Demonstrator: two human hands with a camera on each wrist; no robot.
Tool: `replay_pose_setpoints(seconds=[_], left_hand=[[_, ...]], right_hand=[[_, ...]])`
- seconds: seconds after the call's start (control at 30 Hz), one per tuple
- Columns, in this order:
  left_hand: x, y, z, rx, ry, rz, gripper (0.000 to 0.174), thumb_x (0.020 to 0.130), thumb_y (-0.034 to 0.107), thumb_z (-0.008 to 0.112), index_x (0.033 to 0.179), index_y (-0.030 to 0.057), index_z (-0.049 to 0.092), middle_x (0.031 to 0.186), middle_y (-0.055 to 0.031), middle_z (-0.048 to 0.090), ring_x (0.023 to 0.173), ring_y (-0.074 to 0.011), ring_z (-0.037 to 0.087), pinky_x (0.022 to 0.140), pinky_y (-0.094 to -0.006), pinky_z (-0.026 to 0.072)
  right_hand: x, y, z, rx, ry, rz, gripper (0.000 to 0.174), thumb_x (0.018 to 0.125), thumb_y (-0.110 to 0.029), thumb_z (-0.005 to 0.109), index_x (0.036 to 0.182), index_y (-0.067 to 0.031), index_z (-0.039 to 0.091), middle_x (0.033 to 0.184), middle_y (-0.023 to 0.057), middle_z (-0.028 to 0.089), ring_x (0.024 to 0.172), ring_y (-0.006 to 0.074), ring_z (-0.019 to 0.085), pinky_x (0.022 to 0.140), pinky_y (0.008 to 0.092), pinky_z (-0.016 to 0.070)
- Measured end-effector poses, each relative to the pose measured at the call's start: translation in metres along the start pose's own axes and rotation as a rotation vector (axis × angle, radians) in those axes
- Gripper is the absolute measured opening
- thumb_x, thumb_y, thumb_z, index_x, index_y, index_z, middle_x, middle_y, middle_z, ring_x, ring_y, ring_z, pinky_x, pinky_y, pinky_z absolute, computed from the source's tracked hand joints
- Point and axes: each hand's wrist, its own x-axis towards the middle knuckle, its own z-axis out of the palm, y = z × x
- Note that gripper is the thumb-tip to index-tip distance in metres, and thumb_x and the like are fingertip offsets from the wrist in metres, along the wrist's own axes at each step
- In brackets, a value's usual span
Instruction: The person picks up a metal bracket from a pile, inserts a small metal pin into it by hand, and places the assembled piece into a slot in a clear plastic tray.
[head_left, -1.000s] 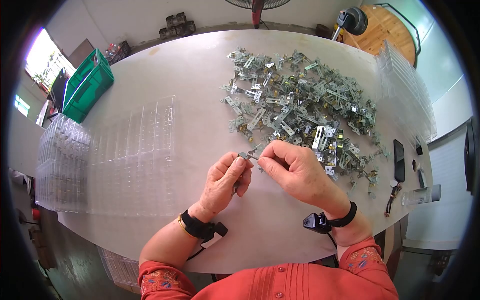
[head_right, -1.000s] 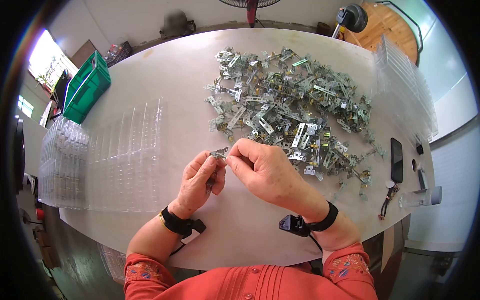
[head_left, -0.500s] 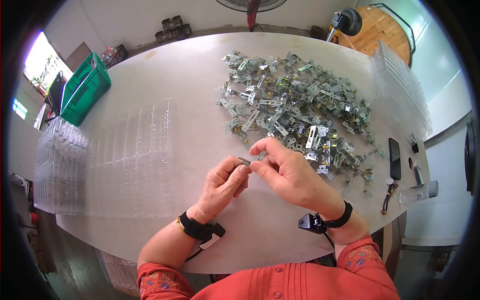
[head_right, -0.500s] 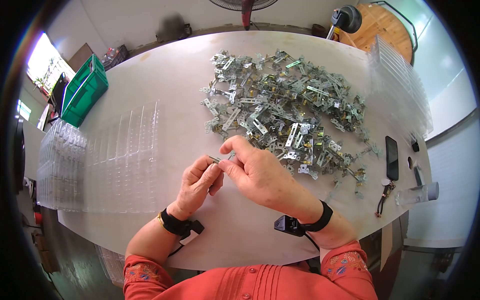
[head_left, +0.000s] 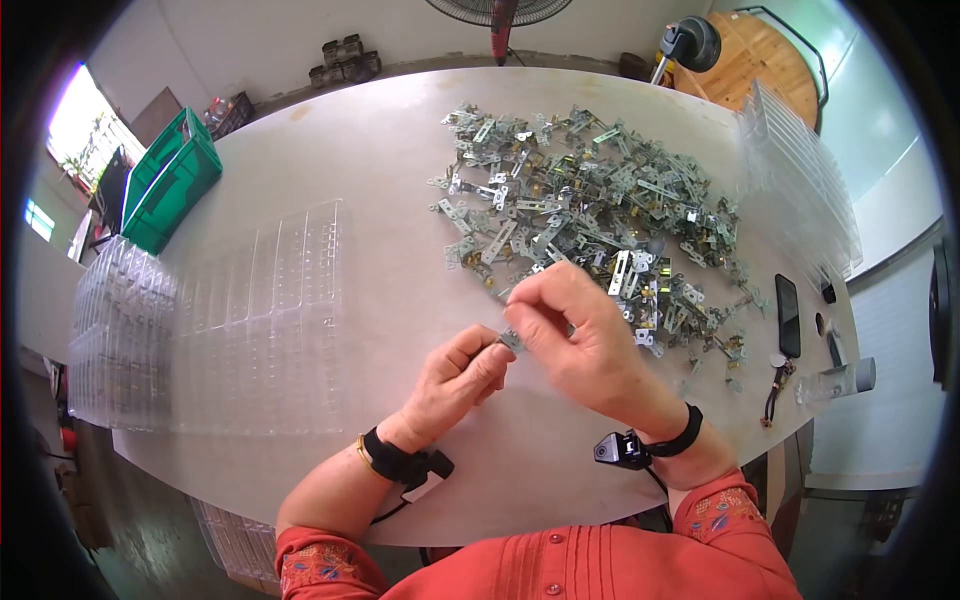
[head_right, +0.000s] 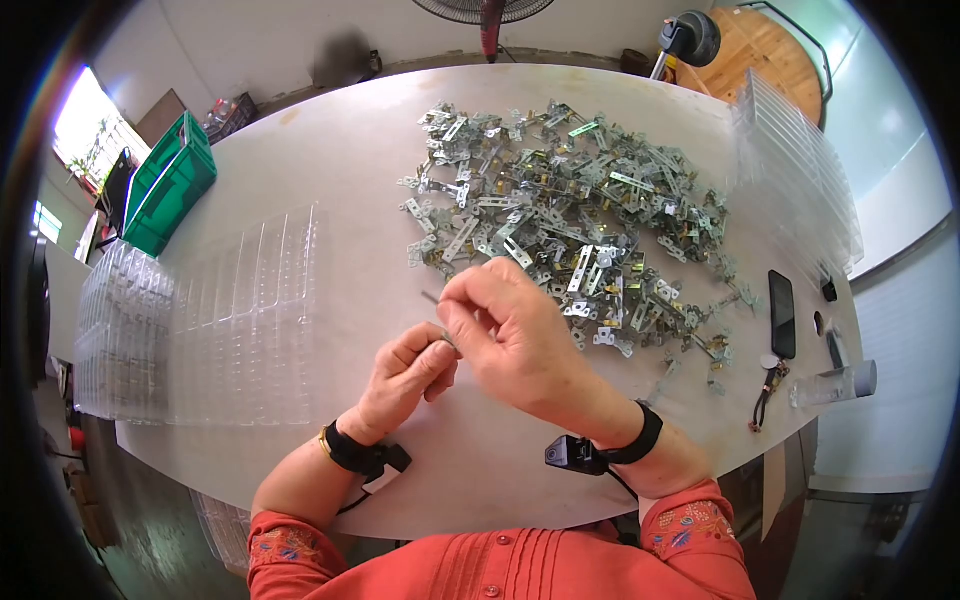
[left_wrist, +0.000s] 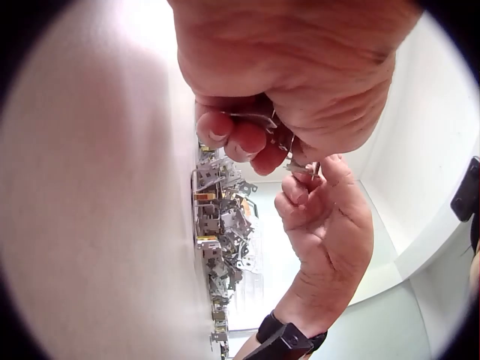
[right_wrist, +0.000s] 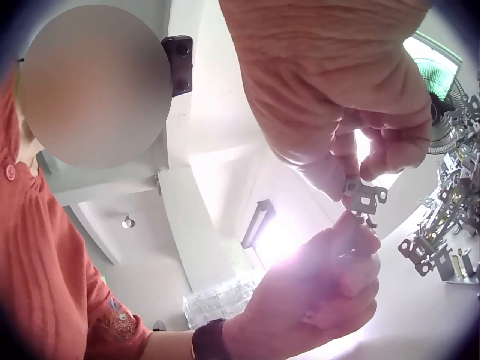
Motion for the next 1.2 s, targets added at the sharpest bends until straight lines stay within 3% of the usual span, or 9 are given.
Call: replay_pose_setpoints(seconds=[0.1, 0.13, 0.33, 0.5, 0.83, 1.03, 1.2], left_hand=[[0.001, 0.001, -0.007, -0.259, 0.025, -0.112, 0.026, 0.108, 0.029, 0.054, 0.104, 0.0043, 0.062, 0.073, -0.0013, 0.056, 0.057, -0.0093, 0.047, 0.050, -0.0232, 0.0358], [0.002, 0.001, -0.009, -0.364, 0.064, -0.137, 0.027, 0.108, 0.030, 0.053, 0.103, 0.0049, 0.061, 0.072, -0.0026, 0.056, 0.055, -0.0108, 0.047, 0.048, -0.0235, 0.0347], [0.005, 0.000, -0.015, -0.514, 0.054, -0.078, 0.025, 0.108, 0.031, 0.050, 0.104, 0.0084, 0.060, 0.071, -0.0041, 0.057, 0.047, -0.0124, 0.044, 0.046, -0.0268, 0.0348], [0.004, 0.003, -0.013, -0.573, 0.059, -0.077, 0.027, 0.108, 0.031, 0.052, 0.103, 0.0058, 0.061, 0.071, -0.0038, 0.055, 0.050, -0.0116, 0.045, 0.049, -0.0255, 0.0339], [0.003, 0.001, -0.014, -0.493, 0.064, -0.075, 0.026, 0.108, 0.029, 0.053, 0.102, 0.0056, 0.061, 0.074, -0.0026, 0.057, 0.055, -0.0100, 0.046, 0.050, -0.0239, 0.0340], [0.002, 0.002, -0.013, -0.218, 0.044, -0.021, 0.027, 0.108, 0.031, 0.054, 0.104, 0.0047, 0.060, 0.074, -0.0024, 0.057, 0.056, -0.0104, 0.047, 0.049, -0.0234, 0.0351], [0.001, -0.001, -0.009, -0.097, 0.053, 0.042, 0.023, 0.108, 0.025, 0.055, 0.104, 0.0030, 0.062, 0.076, -0.0002, 0.056, 0.061, -0.0079, 0.048, 0.053, -0.0218, 0.0369]], right_hand=[[0.003, -0.011, -0.011, 0.212, 0.081, 0.171, 0.006, 0.100, -0.009, 0.064, 0.097, -0.0036, 0.064, 0.077, 0.0027, 0.058, 0.065, 0.0062, 0.049, 0.057, 0.0237, 0.0422], [0.003, -0.009, -0.011, 0.210, 0.085, 0.170, 0.006, 0.100, -0.009, 0.064, 0.097, -0.0036, 0.064, 0.077, 0.0027, 0.058, 0.065, 0.0062, 0.049, 0.057, 0.0237, 0.0422], [0.003, -0.008, -0.010, 0.092, -0.071, 0.278, 0.009, 0.100, -0.012, 0.064, 0.097, -0.0033, 0.064, 0.065, 0.0049, 0.059, 0.058, 0.0091, 0.050, 0.054, 0.0297, 0.0435], [0.003, -0.002, -0.007, -0.003, -0.111, 0.238, 0.012, 0.099, -0.015, 0.064, 0.096, -0.0038, 0.065, 0.066, 0.0114, 0.062, 0.054, 0.0194, 0.055, 0.054, 0.0345, 0.0452], [0.004, -0.002, -0.008, -0.029, -0.118, 0.250, 0.012, 0.099, -0.015, 0.063, 0.096, -0.0035, 0.063, 0.066, 0.0127, 0.062, 0.055, 0.0232, 0.059, 0.055, 0.0365, 0.0453], [0.004, 0.001, -0.008, -0.034, -0.137, 0.207, 0.013, 0.100, -0.015, 0.062, 0.097, -0.0025, 0.062, 0.070, 0.0153, 0.063, 0.060, 0.0271, 0.062, 0.058, 0.0393, 0.0467], [0.003, 0.006, -0.007, 0.054, -0.143, 0.296, 0.014, 0.102, -0.015, 0.058, 0.106, -0.0013, 0.059, 0.077, 0.0153, 0.066, 0.070, 0.0274, 0.066, 0.065, 0.0364, 0.0506]])
